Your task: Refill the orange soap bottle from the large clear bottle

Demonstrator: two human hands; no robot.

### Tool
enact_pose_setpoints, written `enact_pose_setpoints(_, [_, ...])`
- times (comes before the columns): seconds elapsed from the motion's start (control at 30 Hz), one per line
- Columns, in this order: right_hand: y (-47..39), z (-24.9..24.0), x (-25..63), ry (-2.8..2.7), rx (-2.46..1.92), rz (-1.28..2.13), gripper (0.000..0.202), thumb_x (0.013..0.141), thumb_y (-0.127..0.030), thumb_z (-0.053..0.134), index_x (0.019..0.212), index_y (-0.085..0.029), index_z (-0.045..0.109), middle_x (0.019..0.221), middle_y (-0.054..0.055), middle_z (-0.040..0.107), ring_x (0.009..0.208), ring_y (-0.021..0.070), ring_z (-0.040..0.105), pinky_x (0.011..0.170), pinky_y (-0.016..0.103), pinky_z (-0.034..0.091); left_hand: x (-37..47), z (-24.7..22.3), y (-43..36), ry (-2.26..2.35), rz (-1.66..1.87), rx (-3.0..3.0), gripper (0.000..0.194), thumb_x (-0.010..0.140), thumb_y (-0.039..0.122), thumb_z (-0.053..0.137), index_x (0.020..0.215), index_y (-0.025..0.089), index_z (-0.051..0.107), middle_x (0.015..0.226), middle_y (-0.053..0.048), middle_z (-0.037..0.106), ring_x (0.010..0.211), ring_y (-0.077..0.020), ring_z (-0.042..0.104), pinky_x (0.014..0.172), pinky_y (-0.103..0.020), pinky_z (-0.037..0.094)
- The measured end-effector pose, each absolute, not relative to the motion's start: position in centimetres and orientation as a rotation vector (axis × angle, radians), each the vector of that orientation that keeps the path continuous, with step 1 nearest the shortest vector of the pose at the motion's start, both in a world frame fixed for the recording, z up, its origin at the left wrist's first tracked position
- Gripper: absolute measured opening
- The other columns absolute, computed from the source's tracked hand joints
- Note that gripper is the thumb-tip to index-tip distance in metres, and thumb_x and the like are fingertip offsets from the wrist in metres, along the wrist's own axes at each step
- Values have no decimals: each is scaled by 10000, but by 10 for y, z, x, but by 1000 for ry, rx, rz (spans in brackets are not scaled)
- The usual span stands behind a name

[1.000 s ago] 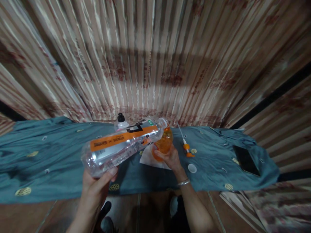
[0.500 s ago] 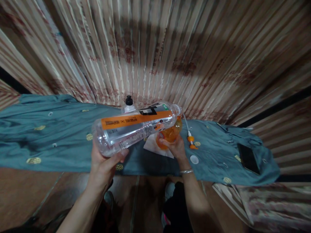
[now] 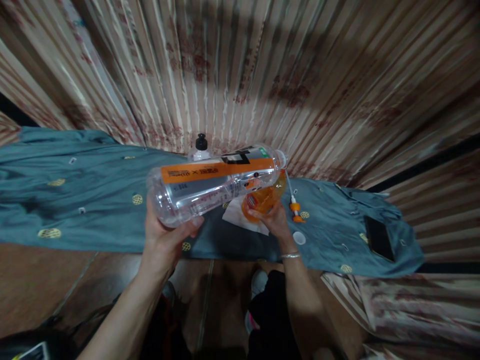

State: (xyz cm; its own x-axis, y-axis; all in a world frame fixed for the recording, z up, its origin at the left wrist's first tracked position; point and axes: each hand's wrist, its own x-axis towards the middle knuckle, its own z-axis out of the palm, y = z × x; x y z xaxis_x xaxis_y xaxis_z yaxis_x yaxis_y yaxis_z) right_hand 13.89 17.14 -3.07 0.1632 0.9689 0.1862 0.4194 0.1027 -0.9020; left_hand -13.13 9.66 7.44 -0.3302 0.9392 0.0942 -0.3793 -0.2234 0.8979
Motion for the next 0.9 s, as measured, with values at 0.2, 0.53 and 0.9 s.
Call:
enact_pose_setpoints(0.2, [169, -28, 142, -1439, -1482, 770, 752, 624, -513, 1007, 1264, -235, 726, 1293, 133, 842, 1214, 400, 791, 1094, 590, 641, -125, 82, 97, 1024, 1749, 797, 711, 459, 266, 1053, 1011, 281, 604, 749, 52, 693, 511, -113, 503, 411, -238, 335])
enact_pose_setpoints(0.53, [170, -26, 133, -1384, -1396, 783, 754, 654, -526, 986, 1288, -231, 704, 1318, 128, 841, 1236, 384, 797, 1170, 595, 612, -132, 67, 96, 984, 1766, 816, 708, 550, 229, 1037, 1162, 258, 683, 818, 42, 706, 561, -114, 540, 435, -226, 358])
enact_pose_setpoints(0.9, [175, -36, 128, -1324, -1510, 690, 778, 618, -483, 1032, 1297, -245, 735, 1304, 116, 851, 1237, 379, 806, 1106, 550, 650, -130, 84, 100, 1053, 1704, 878, 522, 484, 295, 1025, 933, 237, 765, 658, 25, 622, 527, -118, 452, 422, -232, 340])
